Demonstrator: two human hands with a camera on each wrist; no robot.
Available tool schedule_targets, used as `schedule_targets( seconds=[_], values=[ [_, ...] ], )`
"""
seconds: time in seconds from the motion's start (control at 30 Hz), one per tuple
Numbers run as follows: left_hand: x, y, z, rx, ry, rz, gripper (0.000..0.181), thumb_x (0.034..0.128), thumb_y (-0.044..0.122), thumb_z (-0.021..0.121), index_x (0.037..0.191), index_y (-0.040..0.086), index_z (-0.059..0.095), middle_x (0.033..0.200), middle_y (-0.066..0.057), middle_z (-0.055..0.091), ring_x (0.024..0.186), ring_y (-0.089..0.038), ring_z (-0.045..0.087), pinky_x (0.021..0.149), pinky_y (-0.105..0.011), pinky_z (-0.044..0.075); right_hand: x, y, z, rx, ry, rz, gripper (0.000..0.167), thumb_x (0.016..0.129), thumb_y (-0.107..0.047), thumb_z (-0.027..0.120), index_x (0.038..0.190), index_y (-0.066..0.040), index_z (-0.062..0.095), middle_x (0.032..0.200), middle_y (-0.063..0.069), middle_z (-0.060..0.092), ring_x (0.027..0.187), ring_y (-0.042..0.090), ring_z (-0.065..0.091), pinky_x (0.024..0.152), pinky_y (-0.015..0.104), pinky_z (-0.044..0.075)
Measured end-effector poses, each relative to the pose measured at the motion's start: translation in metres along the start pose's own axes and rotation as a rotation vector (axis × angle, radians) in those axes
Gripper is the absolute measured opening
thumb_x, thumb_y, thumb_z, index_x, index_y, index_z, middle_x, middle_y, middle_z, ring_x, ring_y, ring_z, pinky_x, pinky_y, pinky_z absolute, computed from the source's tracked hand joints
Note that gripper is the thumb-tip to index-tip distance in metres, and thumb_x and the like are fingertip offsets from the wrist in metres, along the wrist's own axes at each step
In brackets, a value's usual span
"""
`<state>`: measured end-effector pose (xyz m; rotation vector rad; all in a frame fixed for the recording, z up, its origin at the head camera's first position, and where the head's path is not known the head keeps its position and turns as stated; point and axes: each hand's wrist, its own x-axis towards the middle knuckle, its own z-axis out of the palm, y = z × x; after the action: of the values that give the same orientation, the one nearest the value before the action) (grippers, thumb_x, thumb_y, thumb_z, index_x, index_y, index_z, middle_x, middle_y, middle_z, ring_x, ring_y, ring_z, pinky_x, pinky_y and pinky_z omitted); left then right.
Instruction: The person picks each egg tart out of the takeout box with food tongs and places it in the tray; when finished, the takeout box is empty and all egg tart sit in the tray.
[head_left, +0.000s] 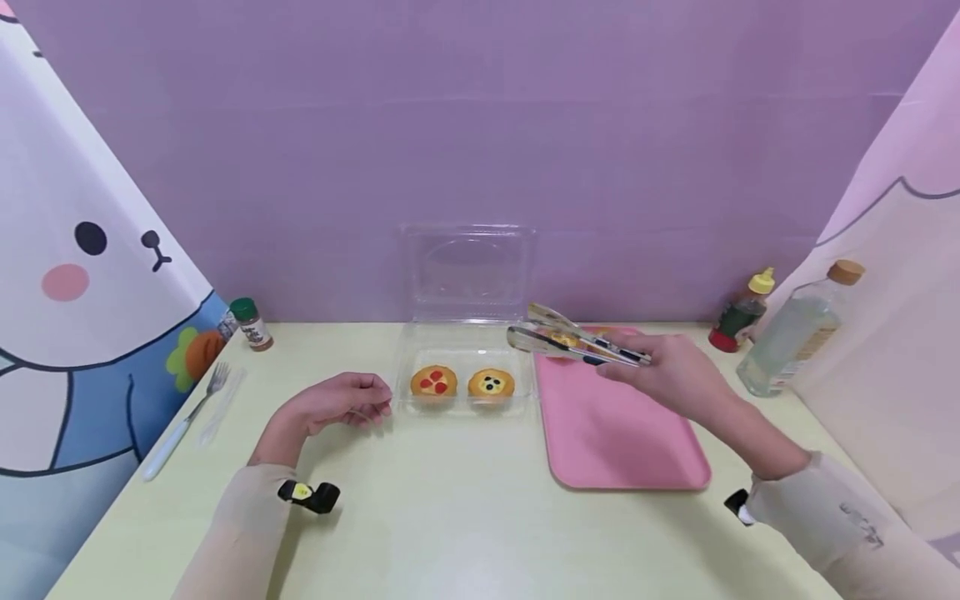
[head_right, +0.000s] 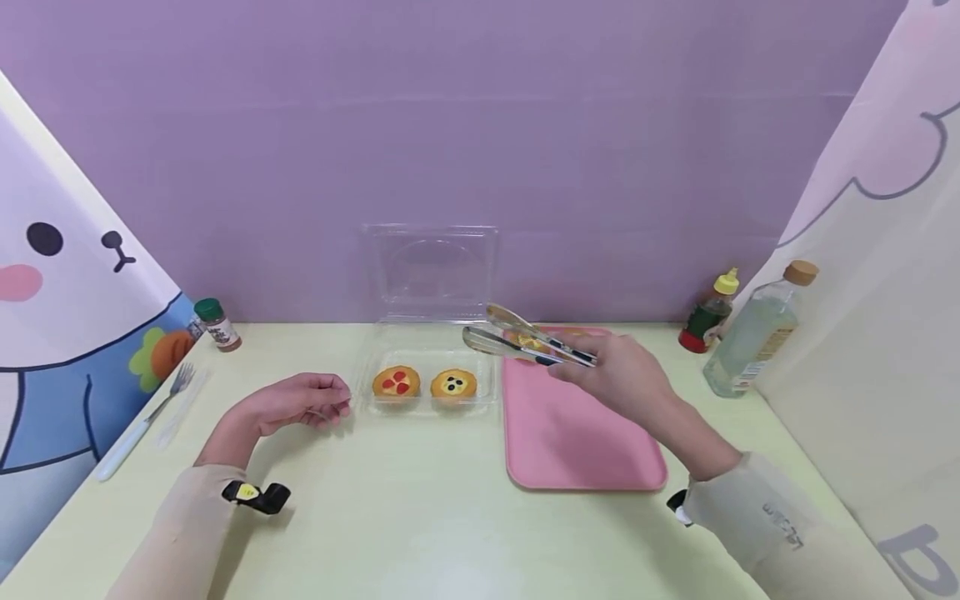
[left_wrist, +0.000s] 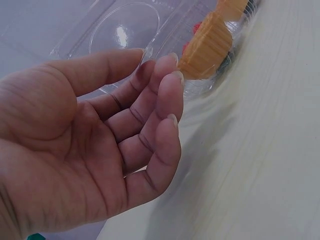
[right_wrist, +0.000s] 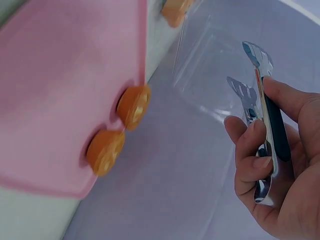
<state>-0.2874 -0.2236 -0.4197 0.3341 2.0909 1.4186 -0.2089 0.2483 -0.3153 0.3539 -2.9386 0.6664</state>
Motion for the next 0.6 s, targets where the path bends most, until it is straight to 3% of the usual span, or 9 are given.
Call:
schedule_targets(
  seconds=[0.1, 0.13, 0.2, 0.3, 0.4, 0.5, 0.6],
  values=[
    [0.001, 0.000, -0.001, 0.001, 0.012, -0.012, 0.036, 0.1025, 0.029, 0.057, 0.116, -0.005, 0.057, 0.099, -0.004, 0.067, 0.088, -0.018, 0.064, 0.080, -0.035, 0.053, 0.004, -0.007, 0.008, -0.003, -0.032, 0.018, 0.062, 0.087, -0.056, 0.071, 0.139, -0.024, 0.061, 0.105, 0.009, 0.073, 0.073, 0.019, 0.056, 0.061, 0.030, 0.042],
    [0.001, 0.000, -0.001, 0.001, 0.015, -0.015, 0.037, 0.1024, 0.029, 0.058, 0.116, -0.005, 0.057, 0.099, -0.004, 0.067, 0.089, -0.018, 0.064, 0.080, -0.035, 0.054, 0.005, -0.009, 0.012, -0.002, -0.034, 0.015, 0.062, 0.087, -0.055, 0.072, 0.139, -0.023, 0.061, 0.114, 0.010, 0.072, 0.080, 0.020, 0.058, 0.064, 0.031, 0.042],
    [0.002, 0.000, -0.002, 0.002, 0.022, -0.018, 0.037, 0.1022, 0.028, 0.058, 0.117, -0.005, 0.058, 0.099, -0.004, 0.068, 0.089, -0.018, 0.064, 0.081, -0.034, 0.054, 0.008, -0.012, 0.019, 0.010, -0.038, 0.007, 0.062, 0.087, -0.054, 0.072, 0.139, -0.021, 0.062, 0.117, 0.011, 0.071, 0.081, 0.020, 0.058, 0.065, 0.030, 0.041],
    [0.002, 0.000, -0.002, 0.009, 0.025, -0.011, 0.038, 0.1024, 0.028, 0.057, 0.119, -0.006, 0.057, 0.100, -0.003, 0.068, 0.091, -0.019, 0.064, 0.081, -0.034, 0.054, 0.014, -0.018, 0.031, 0.056, -0.050, -0.007, 0.058, 0.087, -0.049, 0.074, 0.136, -0.019, 0.064, 0.087, 0.005, 0.073, 0.062, 0.015, 0.048, 0.058, 0.028, 0.038],
    [0.002, 0.000, -0.002, 0.005, 0.027, -0.010, 0.037, 0.1020, 0.027, 0.058, 0.119, -0.006, 0.057, 0.100, -0.004, 0.068, 0.091, -0.019, 0.064, 0.081, -0.034, 0.055, 0.018, -0.022, 0.042, 0.087, -0.074, -0.011, 0.057, 0.086, -0.047, 0.076, 0.135, -0.020, 0.064, 0.056, -0.007, 0.050, 0.048, 0.011, 0.030, 0.049, 0.025, 0.032],
    [0.002, 0.000, -0.001, 0.007, 0.020, -0.006, 0.037, 0.1018, 0.028, 0.058, 0.119, -0.006, 0.057, 0.101, -0.005, 0.068, 0.090, -0.018, 0.065, 0.082, -0.034, 0.055, 0.021, -0.027, 0.050, 0.084, -0.109, 0.008, 0.058, 0.085, -0.049, 0.076, 0.136, -0.024, 0.063, 0.052, -0.010, 0.036, 0.046, 0.009, 0.029, 0.047, 0.024, 0.032],
    [0.002, 0.000, -0.001, 0.005, 0.022, -0.010, 0.035, 0.1018, 0.027, 0.058, 0.117, -0.005, 0.058, 0.101, -0.005, 0.068, 0.089, -0.017, 0.065, 0.081, -0.034, 0.055, 0.024, -0.032, 0.056, 0.087, -0.148, 0.041, 0.058, 0.085, -0.050, 0.075, 0.137, -0.027, 0.062, 0.054, -0.009, 0.037, 0.046, 0.010, 0.034, 0.048, 0.024, 0.034]
  ],
)
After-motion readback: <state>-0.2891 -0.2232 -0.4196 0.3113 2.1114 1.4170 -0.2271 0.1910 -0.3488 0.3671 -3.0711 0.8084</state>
